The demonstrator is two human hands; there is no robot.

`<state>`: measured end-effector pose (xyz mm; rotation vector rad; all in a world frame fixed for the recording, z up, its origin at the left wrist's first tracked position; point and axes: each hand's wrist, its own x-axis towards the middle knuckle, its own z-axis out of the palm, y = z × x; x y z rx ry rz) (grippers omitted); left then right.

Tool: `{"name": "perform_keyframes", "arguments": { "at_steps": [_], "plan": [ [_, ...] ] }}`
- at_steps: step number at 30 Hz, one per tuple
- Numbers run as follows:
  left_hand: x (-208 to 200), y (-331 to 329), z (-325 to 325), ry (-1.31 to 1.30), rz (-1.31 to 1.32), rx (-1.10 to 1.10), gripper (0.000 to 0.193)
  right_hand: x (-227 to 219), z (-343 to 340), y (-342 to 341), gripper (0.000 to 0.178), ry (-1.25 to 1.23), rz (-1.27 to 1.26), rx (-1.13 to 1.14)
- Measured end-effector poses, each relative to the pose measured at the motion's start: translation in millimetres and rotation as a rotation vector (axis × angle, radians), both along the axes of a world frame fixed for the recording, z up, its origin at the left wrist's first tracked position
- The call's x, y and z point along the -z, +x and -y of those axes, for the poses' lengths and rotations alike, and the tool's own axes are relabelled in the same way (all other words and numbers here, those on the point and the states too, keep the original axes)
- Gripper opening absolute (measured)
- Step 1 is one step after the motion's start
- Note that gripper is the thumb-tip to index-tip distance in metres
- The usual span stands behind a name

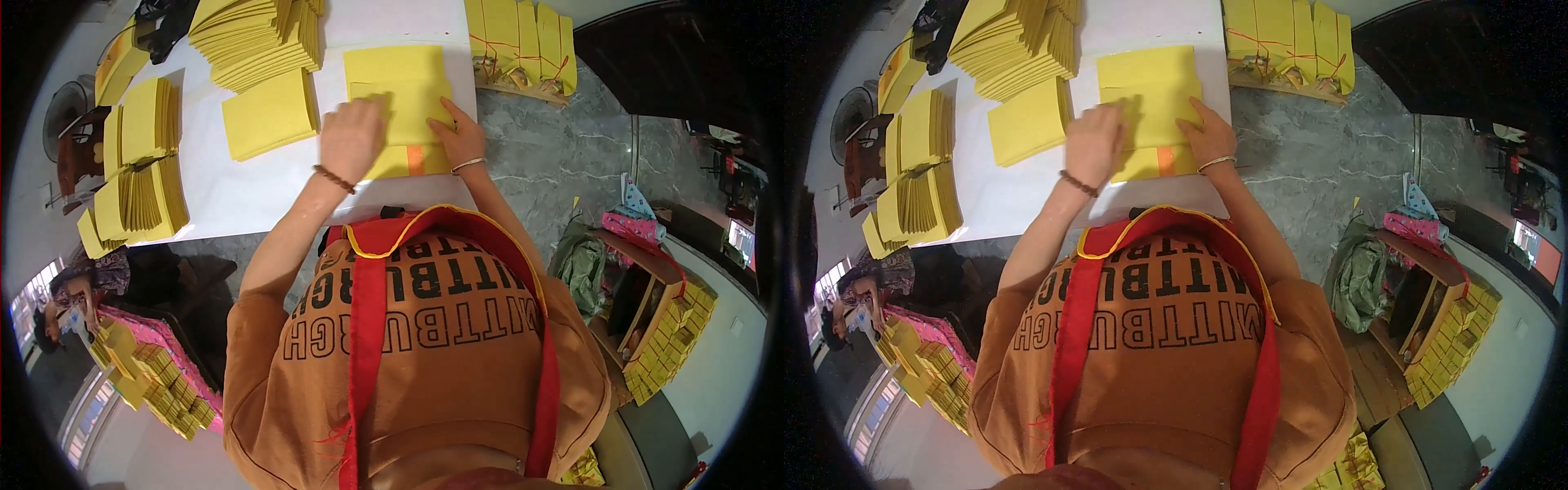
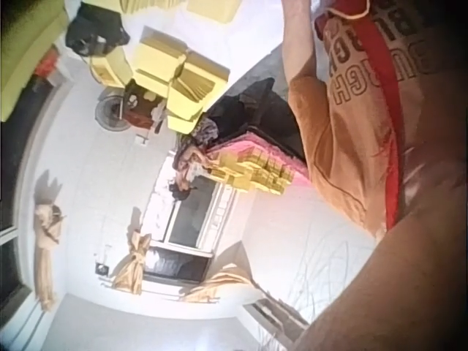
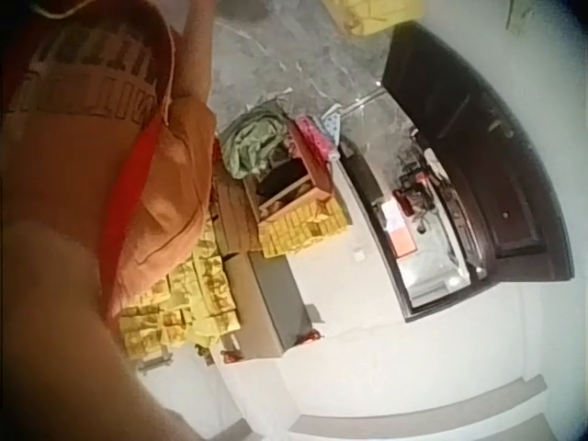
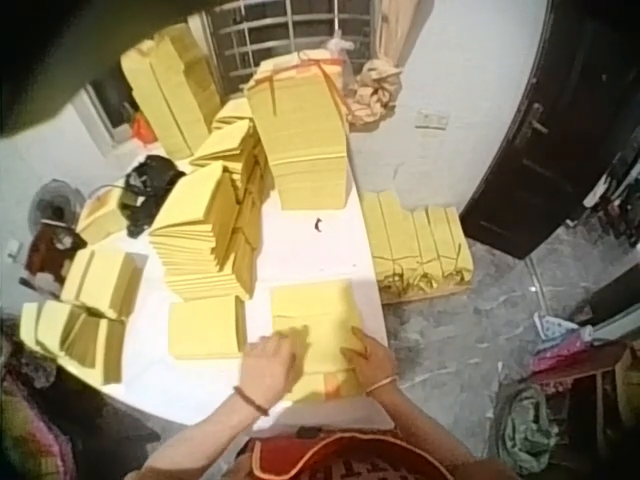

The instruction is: Fold and stack yellow paper sheets (joss paper) at a work table.

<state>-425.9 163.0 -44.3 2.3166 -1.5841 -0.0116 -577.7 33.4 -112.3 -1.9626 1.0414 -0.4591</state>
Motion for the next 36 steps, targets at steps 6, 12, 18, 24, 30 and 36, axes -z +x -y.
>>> {"name": "perform_keyframes", "arguments": {
  "at_steps": [6, 12, 18, 24, 30, 36],
  "plan": [
    [51.1, -14.1, 16.8, 0.022, 0.052, 0.273, 0.050, -4.6, 1.9, 2.3, 0.048, 0.016, -0.030, -0.023],
    [61.4, -15.7, 15.2, 0.014, 0.051, 0.252, 0.054, -28.0, -12.1, 4.4, 0.051, -0.550, -0.231, -0.165],
    [66.8, -9.0, 11.7, -0.082, -0.215, 0.239, 0.051, -3.9, -22.6, 16.9, 0.051, -0.598, -0.099, -0.507],
    [64.4, 17.2, 12.8, -0.163, -0.882, 0.211, 0.058, 1.0, -25.7, 20.8, 0.052, -0.701, -0.348, -0.547],
    [64.1, 6.1, -4.6, -0.003, -0.026, 0.324, 0.068, 5.8, -22.0, 22.1, 0.054, -0.730, -0.373, -0.550],
    [49.4, 4.9, 6.4, 0.053, 0.206, 0.504, 0.051, 3.5, 21.4, 10.4, 0.049, 0.159, 0.326, -0.365]
  ]
}}
